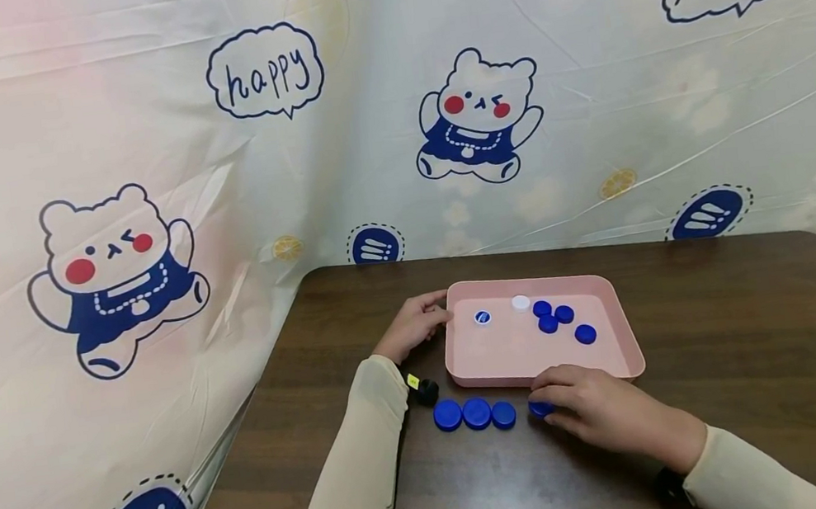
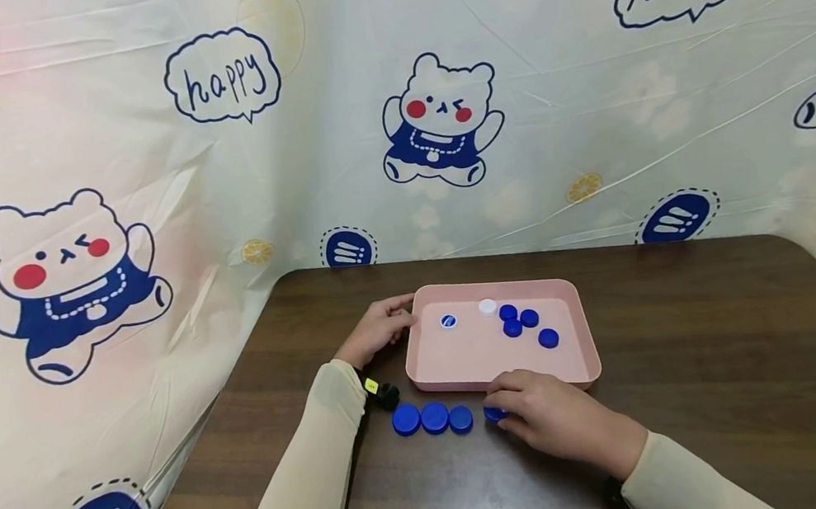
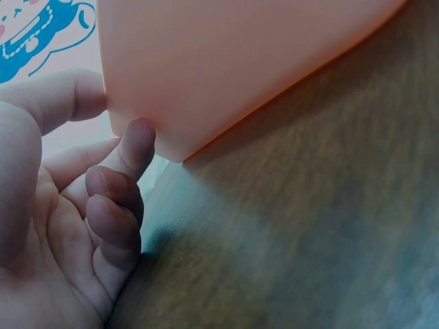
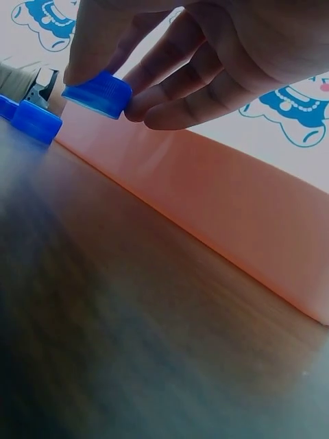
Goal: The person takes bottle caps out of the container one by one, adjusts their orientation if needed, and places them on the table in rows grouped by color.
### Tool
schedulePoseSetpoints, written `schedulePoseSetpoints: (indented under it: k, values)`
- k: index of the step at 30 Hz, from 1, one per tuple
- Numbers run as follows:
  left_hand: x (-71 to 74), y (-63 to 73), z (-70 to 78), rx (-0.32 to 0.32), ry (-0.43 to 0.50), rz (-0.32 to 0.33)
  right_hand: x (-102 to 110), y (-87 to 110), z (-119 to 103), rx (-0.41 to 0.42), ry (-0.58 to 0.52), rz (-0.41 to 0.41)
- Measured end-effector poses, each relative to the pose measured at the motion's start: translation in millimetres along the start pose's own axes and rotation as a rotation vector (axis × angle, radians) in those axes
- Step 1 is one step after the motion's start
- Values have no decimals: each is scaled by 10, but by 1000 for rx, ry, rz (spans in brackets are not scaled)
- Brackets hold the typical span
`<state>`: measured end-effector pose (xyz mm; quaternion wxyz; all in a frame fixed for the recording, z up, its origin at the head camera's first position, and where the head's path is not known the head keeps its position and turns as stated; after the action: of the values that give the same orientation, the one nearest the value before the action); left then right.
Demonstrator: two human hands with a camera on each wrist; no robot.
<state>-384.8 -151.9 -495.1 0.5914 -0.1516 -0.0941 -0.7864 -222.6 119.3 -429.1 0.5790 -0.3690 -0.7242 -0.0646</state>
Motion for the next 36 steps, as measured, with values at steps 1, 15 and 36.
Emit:
schedulePoseSetpoints:
  k: [1,15,36]
  values:
    - [-1,-3,-1,0,-1,0,-2,-1,-1,-4,1,-5]
    - [-14,-25,1,-12,-1,-3,-47,-39,-27,-12,-1,-61]
    - [-7,-25,-22,-16,14,-2,-154,-113,-38,-49,37,-182]
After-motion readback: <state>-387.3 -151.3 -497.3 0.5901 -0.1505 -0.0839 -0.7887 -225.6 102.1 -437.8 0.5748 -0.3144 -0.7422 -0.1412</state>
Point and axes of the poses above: each hand's wrist, its own y-axis away from the middle knuckle, its own x-axis out of the back of the hand, z = x × y, the point moved 4 cm from there along -y, towards the middle knuckle, and after that the axes turned 10 degrees about -x, right-handed, at the moved point
